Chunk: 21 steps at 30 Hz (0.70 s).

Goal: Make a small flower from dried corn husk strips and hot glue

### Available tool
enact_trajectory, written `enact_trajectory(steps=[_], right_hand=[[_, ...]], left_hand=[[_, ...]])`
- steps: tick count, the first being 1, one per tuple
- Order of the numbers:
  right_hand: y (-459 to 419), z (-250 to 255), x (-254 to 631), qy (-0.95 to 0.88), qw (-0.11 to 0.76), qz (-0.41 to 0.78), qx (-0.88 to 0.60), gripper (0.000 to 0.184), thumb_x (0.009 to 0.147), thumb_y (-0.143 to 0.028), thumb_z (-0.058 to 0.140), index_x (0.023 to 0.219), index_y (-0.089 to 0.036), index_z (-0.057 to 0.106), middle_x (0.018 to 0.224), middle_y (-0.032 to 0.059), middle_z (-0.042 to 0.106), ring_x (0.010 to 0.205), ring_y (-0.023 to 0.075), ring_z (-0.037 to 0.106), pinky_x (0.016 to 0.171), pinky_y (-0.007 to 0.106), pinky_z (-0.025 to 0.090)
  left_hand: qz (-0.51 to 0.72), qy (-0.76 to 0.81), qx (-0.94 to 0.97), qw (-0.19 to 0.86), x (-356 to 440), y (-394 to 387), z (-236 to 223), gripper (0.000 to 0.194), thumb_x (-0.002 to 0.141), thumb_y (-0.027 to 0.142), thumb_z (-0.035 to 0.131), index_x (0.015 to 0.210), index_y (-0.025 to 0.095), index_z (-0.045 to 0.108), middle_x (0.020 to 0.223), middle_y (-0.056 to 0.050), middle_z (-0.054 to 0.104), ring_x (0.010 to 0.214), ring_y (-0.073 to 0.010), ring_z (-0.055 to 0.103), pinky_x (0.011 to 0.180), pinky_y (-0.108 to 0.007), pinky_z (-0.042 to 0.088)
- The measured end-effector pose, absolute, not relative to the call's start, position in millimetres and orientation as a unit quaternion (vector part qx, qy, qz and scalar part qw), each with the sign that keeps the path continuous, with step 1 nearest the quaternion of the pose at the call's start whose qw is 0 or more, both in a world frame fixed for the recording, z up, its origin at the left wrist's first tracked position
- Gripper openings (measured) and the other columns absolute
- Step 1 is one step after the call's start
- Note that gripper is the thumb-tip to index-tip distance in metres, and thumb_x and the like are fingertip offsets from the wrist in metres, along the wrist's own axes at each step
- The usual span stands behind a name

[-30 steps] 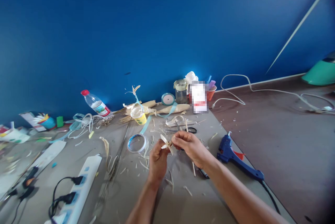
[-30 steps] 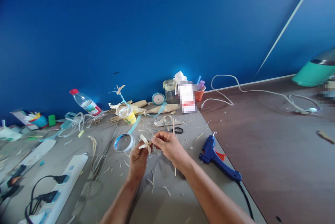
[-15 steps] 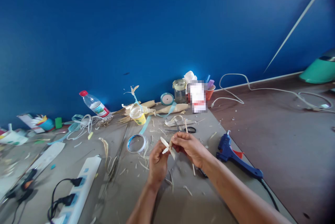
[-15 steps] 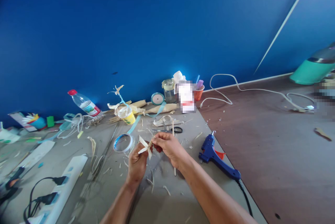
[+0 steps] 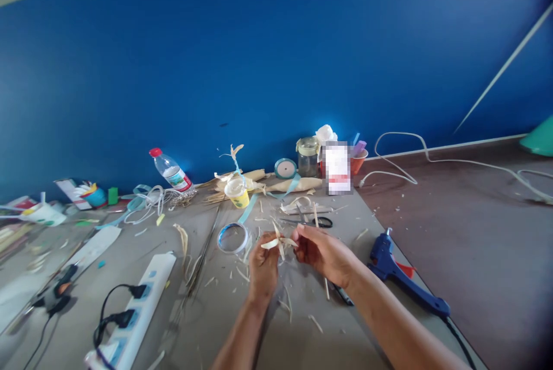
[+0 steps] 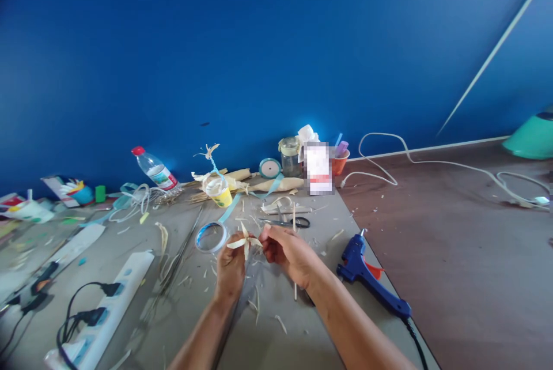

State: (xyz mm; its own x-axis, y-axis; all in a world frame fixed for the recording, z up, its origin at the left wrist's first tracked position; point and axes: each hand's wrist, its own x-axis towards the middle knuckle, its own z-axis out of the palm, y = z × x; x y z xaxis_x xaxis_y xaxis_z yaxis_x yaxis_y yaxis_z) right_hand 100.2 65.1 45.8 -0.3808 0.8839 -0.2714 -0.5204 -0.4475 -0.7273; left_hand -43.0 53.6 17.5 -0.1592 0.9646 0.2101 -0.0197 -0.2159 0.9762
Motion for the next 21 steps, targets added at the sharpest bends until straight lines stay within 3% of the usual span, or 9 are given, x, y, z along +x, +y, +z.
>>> enact_trajectory(steps=[4, 9, 16, 21], right_hand=[[60.6, 49.6, 100.7, -0.324, 0.444, 0.768, -0.328, 0.039, 0.071, -0.055, 0.058, 0.067, -0.016, 0.062, 0.062, 0.0003, 0.054, 0.054, 0.0100, 0.046, 0.054, 0.024, 0.035], [58.6, 55.2, 101.1, -0.419, 0.455, 0.697, -0.363, 0.033, 0.071, -0.048, 0.062, 0.065, -0.015, 0.062, 0.063, -0.0001, 0.055, 0.059, 0.0107, 0.046, 0.059, 0.024, 0.034], [62.3, 51.2, 99.6, -0.365, 0.479, 0.673, -0.430, 0.031, 0.065, -0.046, 0.068, 0.064, -0.015, 0.062, 0.063, -0.0008, 0.054, 0.058, 0.0099, 0.046, 0.058, 0.023, 0.034], [67.7, 50.0, 103.6, -0.379, 0.500, 0.619, -0.472, 0.029, 0.066, -0.044, 0.066, 0.071, -0.016, 0.061, 0.056, -0.0039, 0.048, 0.053, 0.0095, 0.041, 0.053, 0.023, 0.031]], left_hand=[[0.599, 0.469, 0.496, 0.418, -42.6, 53.9, 16.6, 0.018, 0.076, 0.034, 0.060, 0.077, 0.017, 0.067, 0.073, -0.002, 0.060, 0.067, -0.0130, 0.052, 0.065, -0.024, 0.041], [0.588, 0.492, 0.476, 0.432, -42.0, 52.5, 20.5, 0.014, 0.072, 0.030, 0.063, 0.077, 0.018, 0.067, 0.073, -0.002, 0.063, 0.071, -0.0139, 0.055, 0.069, -0.025, 0.043], [0.593, 0.516, 0.415, 0.460, -39.1, 53.6, 26.5, 0.017, 0.064, 0.031, 0.067, 0.073, 0.017, 0.067, 0.072, -0.003, 0.066, 0.072, -0.0162, 0.060, 0.071, -0.028, 0.045], [0.607, 0.493, 0.430, 0.452, -42.9, 57.4, 21.5, 0.017, 0.067, 0.033, 0.067, 0.072, 0.017, 0.068, 0.075, -0.004, 0.068, 0.073, -0.0158, 0.059, 0.074, -0.028, 0.044]])
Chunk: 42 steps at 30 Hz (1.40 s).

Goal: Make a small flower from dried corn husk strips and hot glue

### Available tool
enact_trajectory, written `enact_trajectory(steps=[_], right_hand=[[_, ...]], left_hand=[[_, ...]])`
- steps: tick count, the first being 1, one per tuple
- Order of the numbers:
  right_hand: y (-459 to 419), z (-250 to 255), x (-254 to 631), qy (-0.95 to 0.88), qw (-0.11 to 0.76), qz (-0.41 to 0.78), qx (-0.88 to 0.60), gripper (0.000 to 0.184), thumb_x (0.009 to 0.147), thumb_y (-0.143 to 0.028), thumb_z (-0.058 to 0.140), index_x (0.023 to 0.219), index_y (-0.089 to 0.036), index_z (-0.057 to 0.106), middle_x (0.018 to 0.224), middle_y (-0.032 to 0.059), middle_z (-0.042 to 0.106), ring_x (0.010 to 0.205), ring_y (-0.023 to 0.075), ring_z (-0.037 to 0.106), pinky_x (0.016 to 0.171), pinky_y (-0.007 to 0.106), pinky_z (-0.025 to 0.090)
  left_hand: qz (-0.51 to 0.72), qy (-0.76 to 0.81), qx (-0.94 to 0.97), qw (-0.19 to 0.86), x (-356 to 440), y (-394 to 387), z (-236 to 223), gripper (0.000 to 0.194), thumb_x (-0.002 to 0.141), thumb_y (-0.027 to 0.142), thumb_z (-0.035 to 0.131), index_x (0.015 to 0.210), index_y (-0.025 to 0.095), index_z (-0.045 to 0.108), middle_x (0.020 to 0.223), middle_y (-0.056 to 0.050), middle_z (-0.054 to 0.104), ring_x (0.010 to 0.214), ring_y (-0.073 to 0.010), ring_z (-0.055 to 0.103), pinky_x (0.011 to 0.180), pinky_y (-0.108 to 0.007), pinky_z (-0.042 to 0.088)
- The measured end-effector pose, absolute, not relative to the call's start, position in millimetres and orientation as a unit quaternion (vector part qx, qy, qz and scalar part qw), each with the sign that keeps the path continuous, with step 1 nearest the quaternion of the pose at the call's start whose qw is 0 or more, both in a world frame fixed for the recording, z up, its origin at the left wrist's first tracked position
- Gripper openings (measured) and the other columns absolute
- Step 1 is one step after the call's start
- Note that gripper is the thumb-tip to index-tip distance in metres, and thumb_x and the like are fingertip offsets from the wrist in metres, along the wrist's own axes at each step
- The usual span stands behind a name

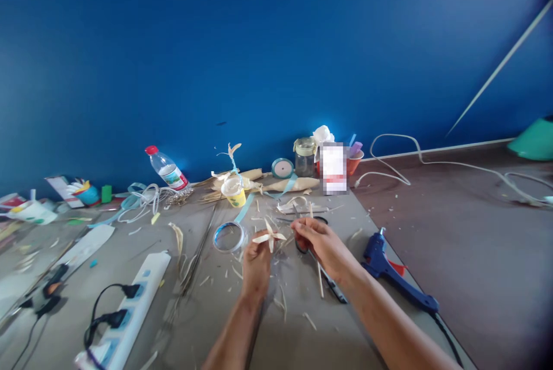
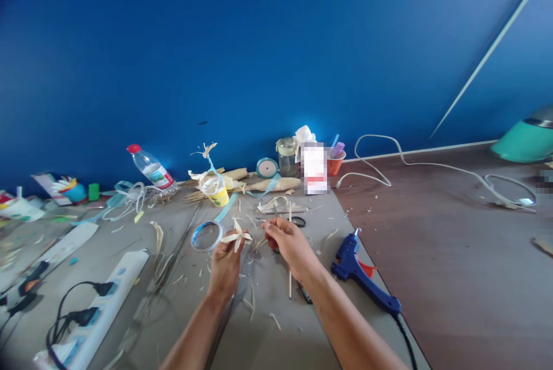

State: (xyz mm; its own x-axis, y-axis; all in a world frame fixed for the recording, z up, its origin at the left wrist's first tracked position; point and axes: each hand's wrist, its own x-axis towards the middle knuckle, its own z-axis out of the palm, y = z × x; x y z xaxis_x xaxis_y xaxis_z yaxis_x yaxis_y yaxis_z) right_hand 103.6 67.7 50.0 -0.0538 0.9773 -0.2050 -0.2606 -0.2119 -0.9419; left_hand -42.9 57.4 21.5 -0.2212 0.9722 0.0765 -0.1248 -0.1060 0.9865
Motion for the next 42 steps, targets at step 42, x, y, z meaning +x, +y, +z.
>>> enact_trajectory(steps=[42], right_hand=[[79.8, 34.8, 108.5, -0.687, 0.440, 0.158, -0.556, 0.020, 0.083, -0.026, 0.048, 0.097, -0.020, 0.060, 0.097, 0.0106, 0.057, 0.094, 0.0235, 0.054, 0.082, 0.037, 0.043]], left_hand=[[0.721, 0.347, 0.226, 0.556, -62.6, 72.6, 18.6, 0.018, 0.060, 0.026, 0.077, 0.071, 0.017, 0.065, 0.071, 0.001, 0.063, 0.066, -0.0079, 0.056, 0.067, -0.022, 0.045]])
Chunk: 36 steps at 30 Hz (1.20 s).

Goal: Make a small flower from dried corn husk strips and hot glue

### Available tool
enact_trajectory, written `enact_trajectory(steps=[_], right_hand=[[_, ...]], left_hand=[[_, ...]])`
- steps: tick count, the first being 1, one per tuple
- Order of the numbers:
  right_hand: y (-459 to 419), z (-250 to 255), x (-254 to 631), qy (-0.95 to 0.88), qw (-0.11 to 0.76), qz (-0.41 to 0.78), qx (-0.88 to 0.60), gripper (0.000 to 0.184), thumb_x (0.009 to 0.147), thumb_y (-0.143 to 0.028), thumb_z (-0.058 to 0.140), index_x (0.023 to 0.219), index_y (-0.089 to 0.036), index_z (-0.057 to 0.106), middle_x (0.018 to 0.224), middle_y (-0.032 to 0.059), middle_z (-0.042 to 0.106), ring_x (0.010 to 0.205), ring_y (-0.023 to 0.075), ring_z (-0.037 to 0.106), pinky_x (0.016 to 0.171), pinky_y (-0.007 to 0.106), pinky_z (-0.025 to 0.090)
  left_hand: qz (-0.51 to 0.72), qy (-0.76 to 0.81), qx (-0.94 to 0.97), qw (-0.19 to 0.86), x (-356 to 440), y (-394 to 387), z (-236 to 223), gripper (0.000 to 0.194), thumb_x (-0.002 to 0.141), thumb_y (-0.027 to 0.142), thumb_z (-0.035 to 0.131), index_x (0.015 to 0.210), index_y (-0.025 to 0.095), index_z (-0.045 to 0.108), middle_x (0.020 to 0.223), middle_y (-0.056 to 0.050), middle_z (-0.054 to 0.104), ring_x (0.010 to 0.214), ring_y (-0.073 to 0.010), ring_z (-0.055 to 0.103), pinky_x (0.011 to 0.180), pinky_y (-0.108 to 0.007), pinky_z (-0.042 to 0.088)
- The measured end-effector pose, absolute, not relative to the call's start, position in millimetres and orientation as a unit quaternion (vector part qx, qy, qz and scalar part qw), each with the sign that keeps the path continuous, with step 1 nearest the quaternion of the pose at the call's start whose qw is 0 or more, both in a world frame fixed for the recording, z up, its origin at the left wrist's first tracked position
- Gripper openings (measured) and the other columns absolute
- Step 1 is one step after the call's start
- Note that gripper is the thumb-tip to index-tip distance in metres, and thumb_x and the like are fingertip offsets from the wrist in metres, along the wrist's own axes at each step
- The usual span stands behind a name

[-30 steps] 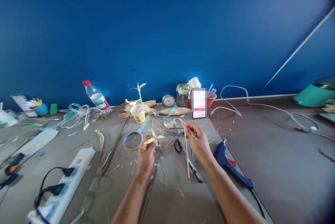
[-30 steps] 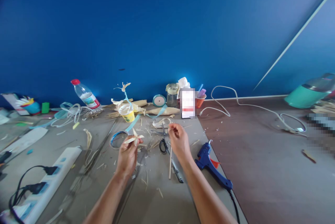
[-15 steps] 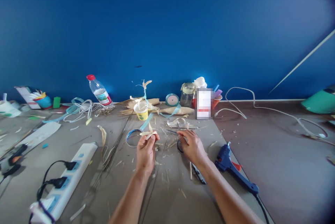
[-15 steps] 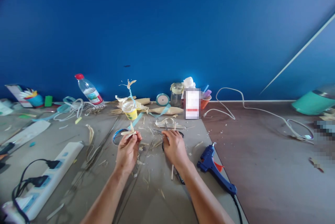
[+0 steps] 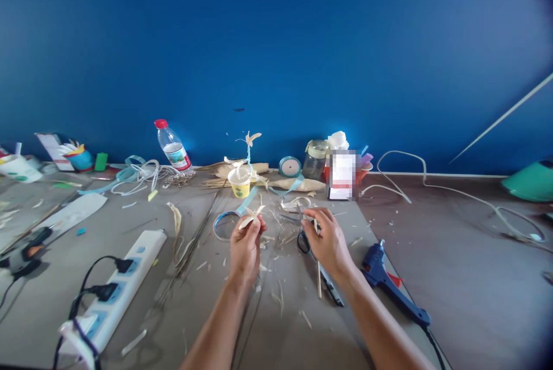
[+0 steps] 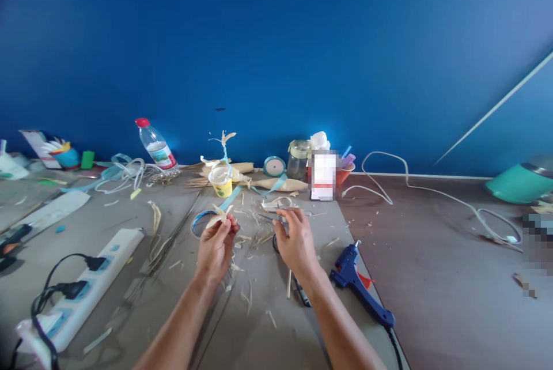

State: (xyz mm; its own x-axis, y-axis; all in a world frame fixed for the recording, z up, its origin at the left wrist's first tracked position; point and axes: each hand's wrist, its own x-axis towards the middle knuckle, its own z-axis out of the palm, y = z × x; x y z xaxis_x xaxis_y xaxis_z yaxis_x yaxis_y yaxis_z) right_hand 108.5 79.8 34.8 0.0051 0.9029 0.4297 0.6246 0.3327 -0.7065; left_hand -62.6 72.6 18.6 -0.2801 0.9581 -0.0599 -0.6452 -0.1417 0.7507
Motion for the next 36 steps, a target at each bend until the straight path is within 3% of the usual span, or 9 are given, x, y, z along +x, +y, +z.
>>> enact_trajectory(steps=[12, 16, 20, 26, 31, 36], right_hand=[[85.8, 83.9, 121.7, -0.713, 0.396, 0.129, -0.564, 0.018, 0.081, -0.025, 0.047, 0.090, -0.022, 0.063, 0.090, 0.0072, 0.064, 0.085, 0.0215, 0.058, 0.076, 0.032, 0.044], [120.4, 71.7, 125.6, -0.739, 0.311, 0.121, -0.585, 0.020, 0.079, -0.019, 0.047, 0.084, -0.020, 0.066, 0.088, 0.0065, 0.066, 0.087, 0.0204, 0.060, 0.079, 0.030, 0.044], [154.4, 47.2, 126.9, -0.738, 0.280, 0.109, -0.604, 0.025, 0.076, -0.015, 0.048, 0.092, -0.016, 0.067, 0.100, 0.0102, 0.063, 0.087, 0.0208, 0.060, 0.079, 0.030, 0.044], [188.1, 22.4, 128.2, -0.742, 0.223, 0.113, -0.622, 0.024, 0.073, -0.010, 0.051, 0.086, -0.017, 0.070, 0.093, 0.0096, 0.066, 0.087, 0.0226, 0.059, 0.078, 0.031, 0.041], [201.6, 14.5, 130.8, -0.714, 0.204, 0.136, -0.656, 0.014, 0.065, -0.011, 0.059, 0.074, -0.013, 0.070, 0.090, 0.0150, 0.066, 0.096, 0.0296, 0.054, 0.080, 0.036, 0.038], [206.1, 21.1, 131.0, -0.668, 0.235, 0.203, -0.676, 0.010, 0.068, -0.019, 0.057, 0.067, -0.015, 0.066, 0.078, 0.0106, 0.066, 0.092, 0.0262, 0.055, 0.076, 0.031, 0.039]], left_hand=[[0.709, 0.342, 0.240, 0.569, -59.1, 70.1, 21.1, 0.023, 0.059, 0.032, 0.076, 0.068, 0.017, 0.062, 0.073, 0.000, 0.064, 0.064, -0.0094, 0.055, 0.064, -0.024, 0.041], [0.706, 0.343, 0.251, 0.566, -57.9, 70.1, 17.1, 0.021, 0.061, 0.033, 0.075, 0.070, 0.017, 0.064, 0.071, 0.000, 0.064, 0.063, -0.0090, 0.054, 0.065, -0.024, 0.041], [0.681, 0.368, 0.298, 0.559, -58.1, 69.5, 10.7, 0.020, 0.065, 0.033, 0.073, 0.074, 0.015, 0.067, 0.067, -0.001, 0.062, 0.064, -0.0100, 0.054, 0.066, -0.023, 0.042], [0.663, 0.378, 0.332, 0.554, -59.2, 68.8, 10.5, 0.020, 0.067, 0.034, 0.070, 0.075, 0.015, 0.068, 0.066, -0.001, 0.061, 0.062, -0.0107, 0.052, 0.063, -0.023, 0.041], [0.665, 0.372, 0.337, 0.553, -59.0, 70.7, 7.7, 0.018, 0.069, 0.033, 0.068, 0.075, 0.016, 0.067, 0.067, -0.001, 0.060, 0.062, -0.0100, 0.051, 0.064, -0.023, 0.041], [0.667, 0.368, 0.326, 0.560, -58.9, 70.7, 5.5, 0.017, 0.070, 0.032, 0.068, 0.074, 0.015, 0.066, 0.066, -0.001, 0.061, 0.062, -0.0093, 0.051, 0.064, -0.022, 0.040]])
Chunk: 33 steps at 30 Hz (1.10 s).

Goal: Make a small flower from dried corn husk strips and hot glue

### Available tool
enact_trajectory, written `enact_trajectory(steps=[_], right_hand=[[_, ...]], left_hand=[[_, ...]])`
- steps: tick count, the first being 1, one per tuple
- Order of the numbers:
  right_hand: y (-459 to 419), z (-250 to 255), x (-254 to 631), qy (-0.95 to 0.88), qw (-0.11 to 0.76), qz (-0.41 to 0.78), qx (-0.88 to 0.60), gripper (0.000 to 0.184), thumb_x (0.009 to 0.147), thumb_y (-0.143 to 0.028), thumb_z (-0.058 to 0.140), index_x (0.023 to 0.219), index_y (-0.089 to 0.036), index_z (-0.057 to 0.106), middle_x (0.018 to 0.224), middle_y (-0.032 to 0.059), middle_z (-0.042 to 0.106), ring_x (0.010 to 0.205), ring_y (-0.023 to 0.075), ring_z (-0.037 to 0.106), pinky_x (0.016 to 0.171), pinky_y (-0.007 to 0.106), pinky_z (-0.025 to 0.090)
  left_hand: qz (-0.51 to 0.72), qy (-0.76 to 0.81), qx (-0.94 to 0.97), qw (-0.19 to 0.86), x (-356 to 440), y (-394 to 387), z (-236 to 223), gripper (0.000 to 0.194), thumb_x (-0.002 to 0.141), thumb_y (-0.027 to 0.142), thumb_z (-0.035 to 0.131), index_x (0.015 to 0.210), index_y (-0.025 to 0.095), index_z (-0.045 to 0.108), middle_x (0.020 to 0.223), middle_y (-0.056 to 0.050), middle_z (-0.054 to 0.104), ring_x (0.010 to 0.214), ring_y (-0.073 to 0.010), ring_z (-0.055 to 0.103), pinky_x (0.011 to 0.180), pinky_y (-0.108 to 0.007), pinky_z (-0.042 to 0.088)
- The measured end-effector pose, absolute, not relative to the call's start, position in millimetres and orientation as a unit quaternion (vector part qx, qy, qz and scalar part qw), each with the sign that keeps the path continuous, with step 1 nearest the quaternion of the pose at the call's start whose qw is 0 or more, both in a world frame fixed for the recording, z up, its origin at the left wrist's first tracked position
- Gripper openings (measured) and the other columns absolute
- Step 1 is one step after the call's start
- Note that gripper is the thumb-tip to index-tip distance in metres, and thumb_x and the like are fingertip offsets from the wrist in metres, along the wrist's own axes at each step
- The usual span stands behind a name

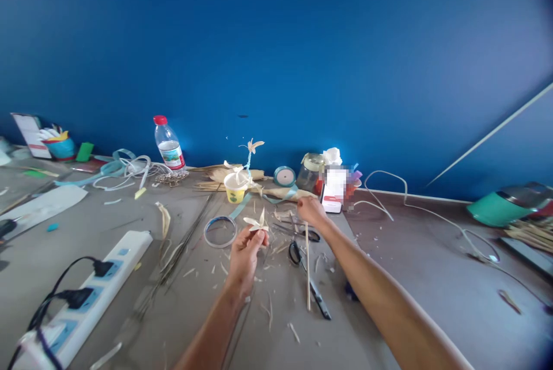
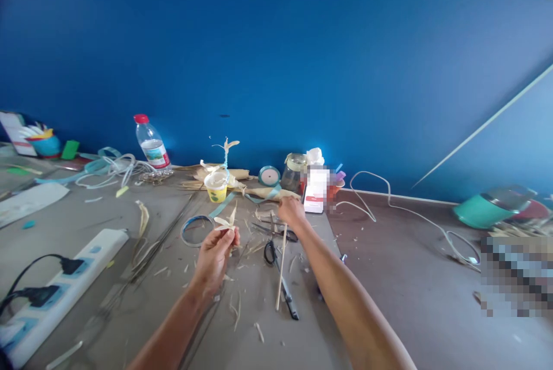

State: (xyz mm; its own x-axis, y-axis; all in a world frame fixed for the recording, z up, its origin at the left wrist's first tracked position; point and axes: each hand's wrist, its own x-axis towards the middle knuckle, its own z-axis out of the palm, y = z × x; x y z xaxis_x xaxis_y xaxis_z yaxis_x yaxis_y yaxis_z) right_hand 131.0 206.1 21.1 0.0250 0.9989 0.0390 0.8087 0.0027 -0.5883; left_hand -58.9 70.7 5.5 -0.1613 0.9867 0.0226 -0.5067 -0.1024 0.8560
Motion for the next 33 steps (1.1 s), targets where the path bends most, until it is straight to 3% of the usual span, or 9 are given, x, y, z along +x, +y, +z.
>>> enact_trajectory(steps=[5, 8, 12, 17, 21, 25, 29, 33], right_hand=[[173.3, 47.1, 125.0, -0.624, 0.298, 0.341, -0.637, 0.024, 0.075, -0.036, 0.046, 0.072, -0.016, 0.059, 0.064, 0.0031, 0.060, 0.061, 0.0156, 0.055, 0.054, 0.025, 0.039], [129.5, 54.1, 110.1, -0.614, 0.320, 0.421, -0.585, 0.027, 0.075, -0.042, 0.047, 0.069, -0.017, 0.056, 0.067, 0.0022, 0.059, 0.056, 0.0122, 0.050, 0.051, 0.024, 0.039], [80.7, 48.0, 86.2, -0.527, 0.376, 0.555, -0.523, 0.025, 0.068, -0.040, 0.057, 0.060, -0.017, 0.053, 0.054, -0.0032, 0.047, 0.050, 0.0092, 0.039, 0.048, 0.022, 0.031], [67.3, 37.5, 73.0, -0.563, 0.399, 0.497, -0.526, 0.022, 0.070, -0.032, 0.054, 0.055, -0.017, 0.050, 0.051, -0.0054, 0.041, 0.051, 0.0090, 0.035, 0.050, 0.023, 0.028], [68.2, 32.8, 74.2, -0.628, 0.380, 0.445, -0.513, 0.022, 0.074, -0.027, 0.049, 0.054, -0.017, 0.050, 0.051, -0.0058, 0.039, 0.050, 0.0085, 0.034, 0.049, 0.022, 0.026], [64.1, 29.9, 75.1, -0.654, 0.390, 0.382, -0.524, 0.023, 0.075, -0.027, 0.050, 0.054, -0.017, 0.051, 0.053, -0.0040, 0.045, 0.052, 0.0100, 0.040, 0.051, 0.022, 0.031], [62.0, 29.5, 78.7, -0.663, 0.431, 0.315, -0.524, 0.014, 0.076, -0.025, 0.052, 0.069, -0.017, 0.060, 0.070, 0.0020, 0.058, 0.065, 0.0143, 0.052, 0.061, 0.025, 0.040], [63.2, 32.8, 83.4, -0.662, 0.464, 0.301, -0.506, 0.017, 0.076, -0.023, 0.054, 0.089, -0.019, 0.064, 0.086, 0.0052, 0.062, 0.075, 0.0162, 0.057, 0.068, 0.027, 0.044]], left_hand=[[0.675, 0.350, 0.261, 0.595, -55.9, 68.6, 13.4, 0.020, 0.064, 0.032, 0.073, 0.073, 0.016, 0.064, 0.069, 0.000, 0.060, 0.060, -0.0077, 0.050, 0.061, -0.022, 0.040], [0.675, 0.317, 0.223, 0.628, -53.3, 66.7, 19.7, 0.021, 0.062, 0.029, 0.075, 0.071, 0.016, 0.061, 0.069, 0.003, 0.057, 0.055, -0.0040, 0.044, 0.055, -0.018, 0.037], [0.656, 0.325, 0.238, 0.638, -50.8, 64.0, 22.3, 0.021, 0.062, 0.027, 0.075, 0.072, 0.015, 0.060, 0.066, 0.004, 0.052, 0.053, -0.0033, 0.042, 0.053, -0.017, 0.035], [0.610, 0.353, 0.295, 0.645, -48.0, 61.1, 19.8, 0.023, 0.062, 0.029, 0.074, 0.077, 0.015, 0.063, 0.066, 0.002, 0.054, 0.056, -0.0057, 0.044, 0.055, -0.019, 0.036], [0.580, 0.365, 0.338, 0.645, -47.3, 61.7, 14.2, 0.020, 0.064, 0.030, 0.072, 0.069, 0.014, 0.061, 0.059, 0.003, 0.051, 0.055, -0.0067, 0.042, 0.055, -0.021, 0.034], [0.558, 0.408, 0.387, 0.610, -48.6, 62.4, 11.6, 0.022, 0.071, 0.036, 0.065, 0.072, 0.014, 0.061, 0.060, 0.003, 0.049, 0.054, -0.0073, 0.039, 0.054, -0.021, 0.031], [0.528, 0.464, 0.446, 0.554, -49.2, 59.6, 21.2, 0.028, 0.074, 0.041, 0.060, 0.067, 0.014, 0.059, 0.054, 0.005, 0.039, 0.051, -0.0074, 0.031, 0.051, -0.021, 0.025], [0.493, 0.481, 0.485, 0.539, -47.3, 58.3, 27.1, 0.028, 0.074, 0.040, 0.058, 0.064, 0.015, 0.057, 0.055, 0.005, 0.039, 0.052, -0.0077, 0.028, 0.051, -0.022, 0.023]])
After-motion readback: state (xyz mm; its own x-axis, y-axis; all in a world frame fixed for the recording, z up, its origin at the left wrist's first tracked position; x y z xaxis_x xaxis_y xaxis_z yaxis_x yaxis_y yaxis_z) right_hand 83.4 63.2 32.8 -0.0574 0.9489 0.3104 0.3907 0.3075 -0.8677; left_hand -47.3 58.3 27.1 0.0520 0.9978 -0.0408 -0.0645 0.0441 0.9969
